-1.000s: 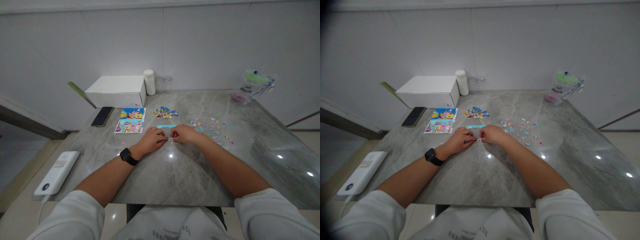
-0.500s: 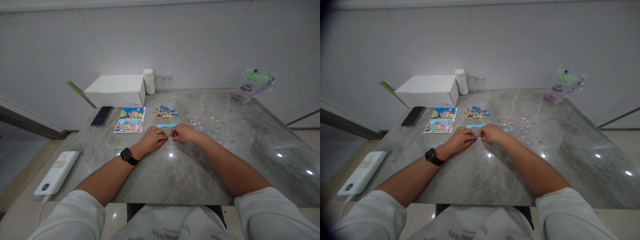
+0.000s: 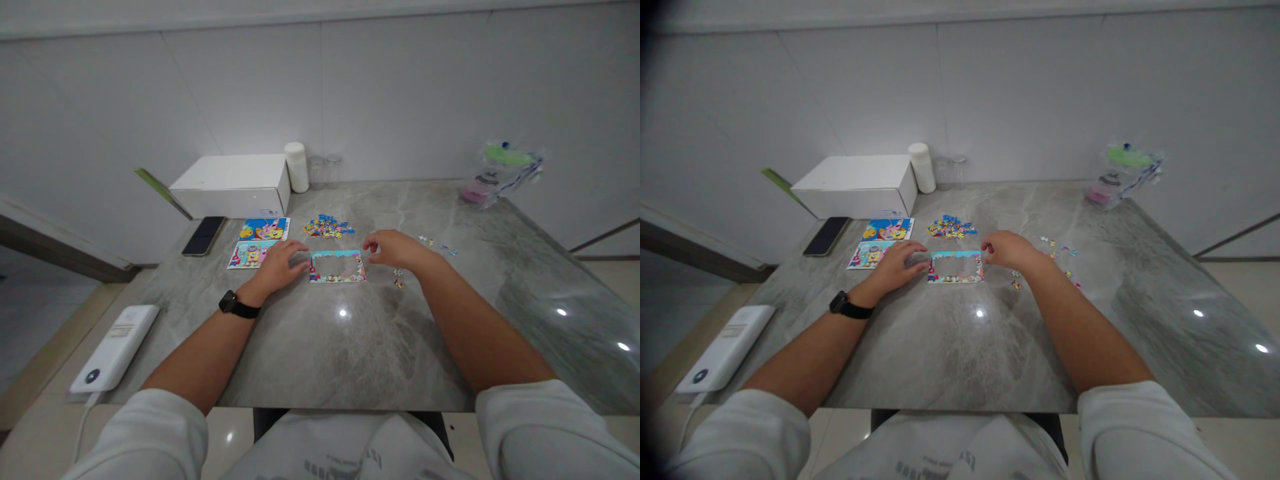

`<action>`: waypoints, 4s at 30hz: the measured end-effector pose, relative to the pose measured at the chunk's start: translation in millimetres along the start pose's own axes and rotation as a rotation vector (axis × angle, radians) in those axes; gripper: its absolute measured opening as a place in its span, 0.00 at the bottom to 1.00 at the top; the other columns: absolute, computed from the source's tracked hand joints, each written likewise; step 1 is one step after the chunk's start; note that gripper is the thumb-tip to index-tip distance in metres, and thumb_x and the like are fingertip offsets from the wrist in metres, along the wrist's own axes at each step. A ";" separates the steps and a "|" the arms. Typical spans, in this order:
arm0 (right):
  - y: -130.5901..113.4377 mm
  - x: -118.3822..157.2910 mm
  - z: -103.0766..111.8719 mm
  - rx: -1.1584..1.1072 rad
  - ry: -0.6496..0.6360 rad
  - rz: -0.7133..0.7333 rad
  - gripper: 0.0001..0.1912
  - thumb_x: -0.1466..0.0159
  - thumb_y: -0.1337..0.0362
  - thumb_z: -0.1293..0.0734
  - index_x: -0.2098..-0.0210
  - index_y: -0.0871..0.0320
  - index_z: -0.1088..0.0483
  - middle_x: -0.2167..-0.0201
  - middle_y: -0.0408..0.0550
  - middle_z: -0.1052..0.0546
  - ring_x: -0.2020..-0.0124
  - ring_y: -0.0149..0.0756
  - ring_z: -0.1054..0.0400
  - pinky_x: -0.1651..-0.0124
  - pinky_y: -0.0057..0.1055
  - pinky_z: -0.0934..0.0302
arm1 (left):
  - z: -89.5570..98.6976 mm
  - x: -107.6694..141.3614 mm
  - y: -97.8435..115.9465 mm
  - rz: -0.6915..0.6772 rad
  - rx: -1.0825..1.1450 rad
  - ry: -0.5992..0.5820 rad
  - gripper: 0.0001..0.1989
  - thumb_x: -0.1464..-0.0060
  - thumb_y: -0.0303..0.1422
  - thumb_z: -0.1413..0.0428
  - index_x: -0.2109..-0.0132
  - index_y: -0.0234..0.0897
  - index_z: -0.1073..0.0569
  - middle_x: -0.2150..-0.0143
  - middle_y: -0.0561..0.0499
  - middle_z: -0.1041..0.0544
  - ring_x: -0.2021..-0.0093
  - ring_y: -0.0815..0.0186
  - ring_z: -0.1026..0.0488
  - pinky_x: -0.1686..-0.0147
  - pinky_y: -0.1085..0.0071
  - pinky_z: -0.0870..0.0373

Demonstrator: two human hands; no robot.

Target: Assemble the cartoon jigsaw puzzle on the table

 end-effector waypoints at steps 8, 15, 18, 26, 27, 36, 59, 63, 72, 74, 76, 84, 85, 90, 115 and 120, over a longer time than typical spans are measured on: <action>-16.0 1.7 -20.1 0.077 -0.139 0.021 0.28 0.39 0.54 0.23 0.41 0.54 0.22 0.46 0.58 0.19 0.47 0.51 0.24 0.50 0.34 0.34 | -14.3 5.9 5.4 -0.053 -0.032 -0.152 0.29 0.37 0.51 0.38 0.35 0.42 0.28 0.35 0.42 0.23 0.37 0.49 0.28 0.34 0.50 0.35; -24.2 2.7 -17.9 0.081 -0.124 0.016 0.21 0.39 0.58 0.22 0.48 0.55 0.22 0.47 0.58 0.18 0.49 0.50 0.23 0.52 0.34 0.35 | -17.6 5.8 2.4 -0.064 -0.010 -0.156 0.27 0.37 0.49 0.38 0.36 0.43 0.26 0.36 0.44 0.23 0.37 0.50 0.28 0.35 0.50 0.35; -25.7 4.2 -17.7 0.081 -0.135 0.014 0.20 0.39 0.58 0.23 0.50 0.57 0.22 0.48 0.59 0.18 0.50 0.50 0.23 0.54 0.35 0.35 | -17.0 5.9 3.1 -0.066 -0.015 -0.169 0.27 0.37 0.49 0.37 0.36 0.43 0.26 0.36 0.43 0.22 0.37 0.50 0.27 0.35 0.50 0.36; -26.4 8.7 -23.4 0.118 -0.156 -0.008 0.23 0.39 0.56 0.23 0.47 0.56 0.24 0.48 0.59 0.18 0.50 0.51 0.23 0.56 0.34 0.35 | -15.2 7.8 8.4 -0.086 -0.021 -0.177 0.26 0.38 0.50 0.37 0.38 0.44 0.25 0.36 0.44 0.22 0.38 0.51 0.27 0.36 0.51 0.36; -26.5 9.0 -24.0 0.120 -0.158 -0.009 0.23 0.39 0.56 0.23 0.47 0.56 0.24 0.48 0.59 0.18 0.49 0.51 0.23 0.56 0.35 0.34 | -15.1 7.7 9.2 -0.088 -0.018 -0.178 0.26 0.38 0.50 0.37 0.39 0.44 0.24 0.37 0.45 0.22 0.38 0.51 0.27 0.36 0.52 0.36; -25.0 10.0 -24.6 0.121 -0.154 -0.010 0.24 0.40 0.55 0.22 0.46 0.54 0.24 0.48 0.58 0.18 0.48 0.52 0.23 0.54 0.35 0.34 | -13.4 7.2 13.7 -0.098 -0.003 -0.175 0.26 0.39 0.50 0.36 0.39 0.45 0.24 0.37 0.44 0.22 0.38 0.51 0.27 0.36 0.51 0.35; -28.3 10.2 -19.8 0.053 -0.180 0.018 0.17 0.40 0.60 0.22 0.51 0.54 0.20 0.52 0.53 0.17 0.51 0.47 0.23 0.56 0.33 0.35 | -12.8 7.7 15.7 -0.111 -0.003 -0.183 0.17 0.38 0.48 0.36 0.49 0.44 0.20 0.38 0.45 0.22 0.38 0.52 0.27 0.37 0.51 0.35; -23.8 8.7 -18.1 0.034 -0.173 0.008 0.19 0.39 0.60 0.22 0.49 0.54 0.20 0.50 0.53 0.17 0.50 0.47 0.23 0.53 0.34 0.35 | -12.9 7.6 15.0 -0.101 0.004 -0.184 0.16 0.38 0.48 0.36 0.50 0.44 0.20 0.38 0.45 0.22 0.38 0.52 0.27 0.36 0.50 0.35; -21.6 9.6 -22.2 0.063 -0.159 0.039 0.22 0.40 0.58 0.22 0.48 0.55 0.20 0.46 0.58 0.21 0.46 0.51 0.25 0.47 0.36 0.33 | -14.4 8.8 12.8 -0.105 0.001 -0.188 0.16 0.38 0.47 0.36 0.49 0.44 0.20 0.37 0.45 0.22 0.37 0.52 0.28 0.36 0.51 0.36; -20.9 9.2 -23.4 0.069 -0.163 0.045 0.22 0.40 0.58 0.22 0.47 0.55 0.21 0.46 0.57 0.21 0.46 0.50 0.25 0.47 0.35 0.33 | -14.7 8.7 12.4 -0.103 0.001 -0.189 0.16 0.38 0.48 0.36 0.49 0.44 0.19 0.37 0.45 0.22 0.37 0.52 0.28 0.36 0.50 0.36; -19.0 8.1 -22.7 0.077 -0.138 0.049 0.23 0.39 0.58 0.22 0.46 0.55 0.21 0.46 0.57 0.21 0.45 0.49 0.25 0.45 0.35 0.33 | -15.2 8.6 11.9 -0.103 -0.001 -0.190 0.16 0.38 0.48 0.36 0.49 0.44 0.19 0.38 0.46 0.22 0.37 0.52 0.28 0.35 0.51 0.36; -20.3 6.4 -23.7 0.065 -0.062 0.113 0.23 0.41 0.61 0.21 0.47 0.56 0.21 0.43 0.57 0.23 0.45 0.48 0.24 0.44 0.34 0.33 | -15.2 9.2 11.9 -0.117 -0.002 -0.181 0.17 0.37 0.49 0.36 0.50 0.44 0.20 0.38 0.46 0.22 0.38 0.52 0.27 0.36 0.51 0.36; -21.6 6.5 -24.9 0.063 -0.073 0.124 0.22 0.42 0.62 0.21 0.48 0.56 0.21 0.43 0.56 0.23 0.46 0.48 0.24 0.45 0.34 0.33 | -15.0 9.2 12.3 -0.115 -0.001 -0.183 0.17 0.37 0.49 0.37 0.50 0.44 0.20 0.38 0.46 0.22 0.38 0.52 0.27 0.36 0.51 0.36; -24.3 5.5 -27.5 0.064 -0.093 0.123 0.21 0.41 0.63 0.21 0.49 0.57 0.21 0.44 0.57 0.23 0.46 0.49 0.24 0.47 0.34 0.32 | -13.8 8.5 15.4 -0.118 0.011 -0.175 0.16 0.37 0.49 0.36 0.50 0.44 0.20 0.38 0.45 0.22 0.39 0.53 0.27 0.37 0.52 0.35; -33.0 13.5 -23.5 0.144 -0.127 0.079 0.22 0.41 0.63 0.21 0.48 0.57 0.22 0.45 0.56 0.23 0.48 0.47 0.23 0.49 0.32 0.33 | -20.9 8.1 21.2 -0.113 0.021 -0.173 0.17 0.38 0.49 0.35 0.50 0.44 0.20 0.38 0.45 0.22 0.38 0.52 0.27 0.35 0.50 0.35; -32.3 13.8 -23.1 0.133 -0.136 0.073 0.22 0.42 0.63 0.21 0.49 0.57 0.23 0.45 0.55 0.22 0.48 0.46 0.24 0.50 0.31 0.33 | -22.0 6.9 20.9 -0.122 0.028 -0.160 0.19 0.39 0.50 0.35 0.48 0.44 0.21 0.39 0.45 0.22 0.38 0.52 0.27 0.36 0.51 0.34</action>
Point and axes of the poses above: each hand's wrist, its own x-axis away from the middle knuckle, its own z-axis out of the back of the hand, y = z × x, the point moved 5 cm from there along -x, towards the middle knuckle
